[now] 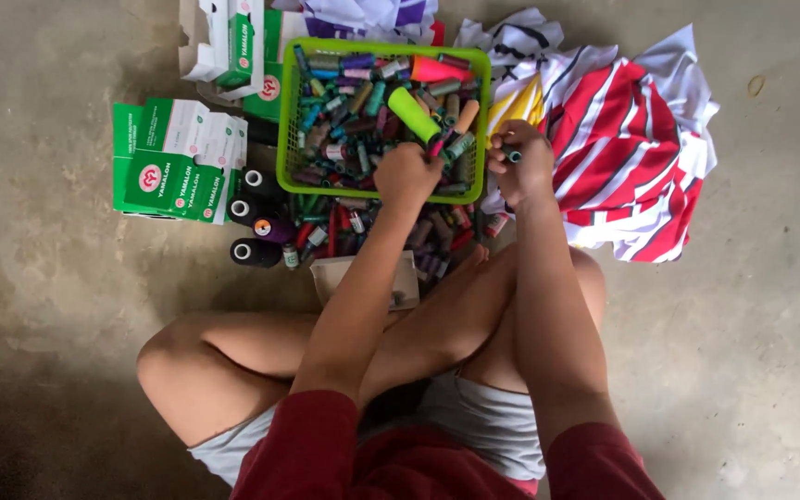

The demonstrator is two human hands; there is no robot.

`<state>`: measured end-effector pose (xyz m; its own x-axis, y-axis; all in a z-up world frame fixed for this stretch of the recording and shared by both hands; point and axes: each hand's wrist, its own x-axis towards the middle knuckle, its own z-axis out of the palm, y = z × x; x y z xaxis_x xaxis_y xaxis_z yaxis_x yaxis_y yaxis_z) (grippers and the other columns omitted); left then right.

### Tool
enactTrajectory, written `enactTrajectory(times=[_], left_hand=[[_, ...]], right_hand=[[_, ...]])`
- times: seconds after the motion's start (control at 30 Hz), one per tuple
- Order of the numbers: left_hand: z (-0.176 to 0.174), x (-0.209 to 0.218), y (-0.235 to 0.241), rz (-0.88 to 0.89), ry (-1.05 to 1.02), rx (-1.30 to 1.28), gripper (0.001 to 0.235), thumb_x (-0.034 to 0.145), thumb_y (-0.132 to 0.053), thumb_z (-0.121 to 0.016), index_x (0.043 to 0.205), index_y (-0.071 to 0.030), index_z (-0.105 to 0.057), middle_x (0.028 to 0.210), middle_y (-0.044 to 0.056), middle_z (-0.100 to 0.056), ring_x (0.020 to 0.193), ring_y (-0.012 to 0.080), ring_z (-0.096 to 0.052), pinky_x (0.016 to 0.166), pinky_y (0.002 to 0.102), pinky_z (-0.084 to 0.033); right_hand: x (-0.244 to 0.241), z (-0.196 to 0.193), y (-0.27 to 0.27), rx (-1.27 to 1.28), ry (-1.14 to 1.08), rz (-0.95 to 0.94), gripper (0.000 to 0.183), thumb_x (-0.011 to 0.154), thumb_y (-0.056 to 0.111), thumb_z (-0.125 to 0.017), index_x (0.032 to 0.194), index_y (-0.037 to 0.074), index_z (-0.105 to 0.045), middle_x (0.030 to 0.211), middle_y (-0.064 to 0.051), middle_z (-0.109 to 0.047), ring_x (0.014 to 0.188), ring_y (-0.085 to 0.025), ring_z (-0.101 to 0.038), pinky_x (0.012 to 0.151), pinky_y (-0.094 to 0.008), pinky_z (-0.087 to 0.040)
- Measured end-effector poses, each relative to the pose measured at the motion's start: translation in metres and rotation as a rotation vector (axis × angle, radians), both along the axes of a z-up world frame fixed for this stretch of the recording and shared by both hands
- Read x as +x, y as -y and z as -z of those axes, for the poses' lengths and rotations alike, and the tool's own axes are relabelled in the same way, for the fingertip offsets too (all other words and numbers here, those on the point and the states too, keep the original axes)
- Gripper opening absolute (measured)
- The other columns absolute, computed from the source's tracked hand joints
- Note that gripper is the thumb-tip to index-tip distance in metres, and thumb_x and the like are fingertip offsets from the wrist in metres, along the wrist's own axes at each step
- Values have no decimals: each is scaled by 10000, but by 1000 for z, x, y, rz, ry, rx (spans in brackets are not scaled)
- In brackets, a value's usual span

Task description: Sorting through fabric scraps and thread spools, trimming fabric with scissors, and organizing items into a small box.

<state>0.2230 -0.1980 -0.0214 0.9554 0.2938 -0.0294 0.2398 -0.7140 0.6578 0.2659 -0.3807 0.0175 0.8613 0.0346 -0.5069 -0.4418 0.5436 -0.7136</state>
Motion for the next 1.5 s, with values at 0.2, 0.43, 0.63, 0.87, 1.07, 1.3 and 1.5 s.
enactTrajectory(times=[0.2,0.43,0.63,0.87,1.07,1.3,1.5], left_hand=[[-53,-27,-16,55,439,-53,146,838,-140,-767,965,-67,-761,679,92,-725,570,239,-704,454,345,-582],[-78,-21,-36,305,534,-57,195,894,-78,-720,1068,-143,-779,667,2,-707,542,112,-644,466,227,-547],[-85,0,-41,324,571,-64,344,855,-73,-762,1187,-163,-738,677,58,-708,627,265,-701,563,387,-589],[-5,99,-64,263,492,126,294,902,-24,-750,1178,-61,-655,1155,141,-674,1062,363,-693,841,488,-636],[34,158,-56,469,246,515,587,771,-35,-826,1323,-14,-627,1314,198,-579,1139,412,-576,839,500,-608],[26,164,-59,571,308,651,462,772,-14,-813,1211,32,-675,1124,191,-683,1071,379,-586,884,474,-577],[21,150,-74,523,407,751,432,844,-250,-833,1183,-31,-678,1108,150,-611,1108,353,-509,876,483,-511]], right_hand=[[-10,-19,-17,-362,202,-33,259,816,-4,-395,871,-10,-647,660,-125,-518,534,-151,-471,432,-242,-363],[-36,-46,-22,-363,592,-324,325,953,84,-464,1172,-55,-659,568,-103,-499,417,-145,-466,398,-246,-373],[-20,-15,-15,-593,796,-238,198,1022,-42,-568,1176,-38,-691,713,-154,-683,486,-147,-562,498,-252,-435],[-1,0,-5,-585,447,24,126,1020,137,-604,1092,45,-652,800,-99,-743,522,-64,-517,490,-205,-418],[-1,-10,-11,-560,403,-43,192,1037,175,-594,1106,6,-654,799,-107,-731,483,-110,-532,485,-260,-499],[4,-2,-11,-513,400,-22,178,1031,163,-576,1039,26,-690,773,-102,-693,478,-99,-495,479,-254,-477],[4,-1,-9,-505,436,-43,274,1060,271,-571,1005,20,-669,763,-73,-677,466,-79,-479,457,-245,-476]])
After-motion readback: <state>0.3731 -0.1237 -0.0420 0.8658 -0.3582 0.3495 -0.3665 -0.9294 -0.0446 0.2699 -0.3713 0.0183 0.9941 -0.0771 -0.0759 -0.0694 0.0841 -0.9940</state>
